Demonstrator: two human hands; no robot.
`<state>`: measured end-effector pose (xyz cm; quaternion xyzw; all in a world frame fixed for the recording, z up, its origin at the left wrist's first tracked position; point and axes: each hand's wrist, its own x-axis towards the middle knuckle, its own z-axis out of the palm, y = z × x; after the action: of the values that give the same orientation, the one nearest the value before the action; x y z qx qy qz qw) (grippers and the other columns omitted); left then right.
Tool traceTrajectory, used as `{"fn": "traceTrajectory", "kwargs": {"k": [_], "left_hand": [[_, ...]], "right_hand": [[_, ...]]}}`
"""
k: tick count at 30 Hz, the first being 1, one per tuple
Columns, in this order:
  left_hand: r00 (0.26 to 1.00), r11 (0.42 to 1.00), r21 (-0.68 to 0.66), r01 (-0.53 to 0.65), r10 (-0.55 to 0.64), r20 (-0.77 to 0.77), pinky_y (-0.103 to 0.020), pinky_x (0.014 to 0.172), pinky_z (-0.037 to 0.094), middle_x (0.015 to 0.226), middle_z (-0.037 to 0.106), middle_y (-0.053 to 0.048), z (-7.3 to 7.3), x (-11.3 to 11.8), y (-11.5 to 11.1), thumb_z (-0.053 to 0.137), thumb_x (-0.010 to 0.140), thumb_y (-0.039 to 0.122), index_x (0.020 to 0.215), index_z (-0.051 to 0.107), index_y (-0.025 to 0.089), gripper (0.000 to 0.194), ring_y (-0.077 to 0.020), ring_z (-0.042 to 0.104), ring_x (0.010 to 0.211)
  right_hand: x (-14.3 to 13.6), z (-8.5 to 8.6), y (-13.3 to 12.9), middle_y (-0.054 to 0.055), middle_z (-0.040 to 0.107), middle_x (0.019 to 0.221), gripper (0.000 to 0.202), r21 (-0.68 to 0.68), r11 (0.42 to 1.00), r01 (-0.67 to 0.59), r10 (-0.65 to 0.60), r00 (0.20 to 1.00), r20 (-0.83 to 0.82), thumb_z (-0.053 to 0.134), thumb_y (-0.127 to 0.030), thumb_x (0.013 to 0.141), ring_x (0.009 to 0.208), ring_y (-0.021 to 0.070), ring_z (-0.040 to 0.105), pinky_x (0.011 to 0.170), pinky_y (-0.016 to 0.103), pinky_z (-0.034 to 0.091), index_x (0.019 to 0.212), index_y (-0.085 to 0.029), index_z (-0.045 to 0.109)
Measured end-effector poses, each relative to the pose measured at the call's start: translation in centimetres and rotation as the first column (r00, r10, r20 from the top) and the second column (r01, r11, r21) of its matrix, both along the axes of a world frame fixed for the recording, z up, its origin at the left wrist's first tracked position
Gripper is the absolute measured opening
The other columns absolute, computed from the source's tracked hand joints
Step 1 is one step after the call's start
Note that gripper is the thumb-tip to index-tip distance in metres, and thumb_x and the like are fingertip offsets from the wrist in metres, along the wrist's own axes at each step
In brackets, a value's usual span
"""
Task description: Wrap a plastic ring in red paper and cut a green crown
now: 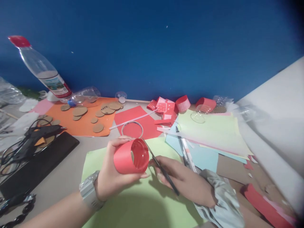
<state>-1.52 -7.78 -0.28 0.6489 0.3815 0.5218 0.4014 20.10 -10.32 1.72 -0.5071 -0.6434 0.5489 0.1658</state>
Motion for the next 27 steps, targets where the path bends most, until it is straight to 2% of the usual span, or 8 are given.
{"fn": "traceTrajectory", "kwargs": {"k": [3, 7, 12, 17, 23, 27], "left_hand": [[0.998, 0.987, 0.155, -0.04, 0.048, -0.044, -0.039, 0.088, 0.048, 0.112, 0.052, -0.004, -0.05, 0.18, -0.07, 0.086, 0.055, 0.024, 0.113, 0.042, 0.027, 0.072, -0.0233, 0.057, 0.106], [0.993, 0.967, 0.248, -0.064, 0.086, -0.079, -0.04, 0.09, 0.047, 0.112, 0.052, -0.005, -0.39, 0.2, -0.19, 0.087, 0.053, 0.023, 0.116, 0.042, 0.026, 0.077, -0.0248, 0.056, 0.104], [0.992, 0.975, 0.212, -0.06, 0.082, -0.099, -0.045, 0.092, 0.047, 0.115, 0.053, -0.006, -0.89, 0.19, -0.29, 0.086, 0.054, 0.021, 0.116, 0.042, 0.027, 0.077, -0.0292, 0.056, 0.107], [0.993, 0.98, 0.198, -0.032, 0.055, -0.109, -0.048, 0.096, 0.045, 0.12, 0.053, -0.007, -0.91, 0.21, -0.36, 0.082, 0.057, 0.015, 0.118, 0.039, 0.028, 0.076, -0.028, 0.056, 0.112], [0.987, 0.981, 0.185, -0.061, 0.088, -0.138, -0.046, 0.094, 0.047, 0.117, 0.054, -0.007, -0.48, 0.27, -0.36, 0.085, 0.058, 0.023, 0.116, 0.04, 0.028, 0.074, -0.0269, 0.056, 0.11], [0.996, 0.992, 0.114, -0.046, 0.055, -0.077, -0.045, 0.091, 0.05, 0.116, 0.052, -0.005, -0.31, 0.27, -0.32, 0.085, 0.057, 0.03, 0.115, 0.041, 0.03, 0.073, -0.0273, 0.057, 0.108]], "right_hand": [[-0.09, 0.19, -0.11, -0.001, 0.05, 0.072, 0.012, 0.007, 0.999, -0.031, 0.031, 0.999, 0.021, 0.054, -0.032, 0.085, 0.063, 0.0137, 0.046, 0.061, 0.026, 0.044, 0.083, -0.02, 0.052], [-0.23, 0.52, -0.14, -0.001, 0.05, 0.071, 0.01, -0.003, 0.999, -0.053, 0.053, 0.998, 0.042, 0.054, -0.03, 0.084, 0.063, 0.0141, 0.046, 0.059, 0.026, 0.043, 0.082, -0.021, 0.051], [-0.39, 0.41, -0.11, -0.002, 0.049, 0.07, 0.013, 0.009, 0.998, -0.062, 0.062, 0.996, 0.063, 0.055, -0.031, 0.084, 0.062, 0.0136, 0.045, 0.058, 0.025, 0.041, 0.079, -0.021, 0.049], [-0.37, -0.14, -0.12, -0.002, 0.048, 0.07, 0.017, 0.052, 0.998, -0.047, 0.042, 0.995, 0.085, 0.052, -0.035, 0.087, 0.062, 0.0129, 0.043, 0.058, 0.024, 0.038, 0.079, -0.02, 0.048], [-0.53, -0.21, -0.16, -0.002, 0.049, 0.072, 0.021, 0.078, 0.994, -0.078, 0.07, 0.993, 0.098, 0.048, -0.039, 0.09, 0.063, 0.0127, 0.042, 0.058, 0.024, 0.036, 0.084, -0.019, 0.05], [-0.59, -0.39, -0.23, -0.002, 0.05, 0.073, 0.022, 0.079, 0.994, -0.071, 0.063, 0.994, 0.093, 0.046, -0.039, 0.091, 0.063, 0.0121, 0.041, 0.057, 0.024, 0.035, 0.084, -0.019, 0.05]]}}
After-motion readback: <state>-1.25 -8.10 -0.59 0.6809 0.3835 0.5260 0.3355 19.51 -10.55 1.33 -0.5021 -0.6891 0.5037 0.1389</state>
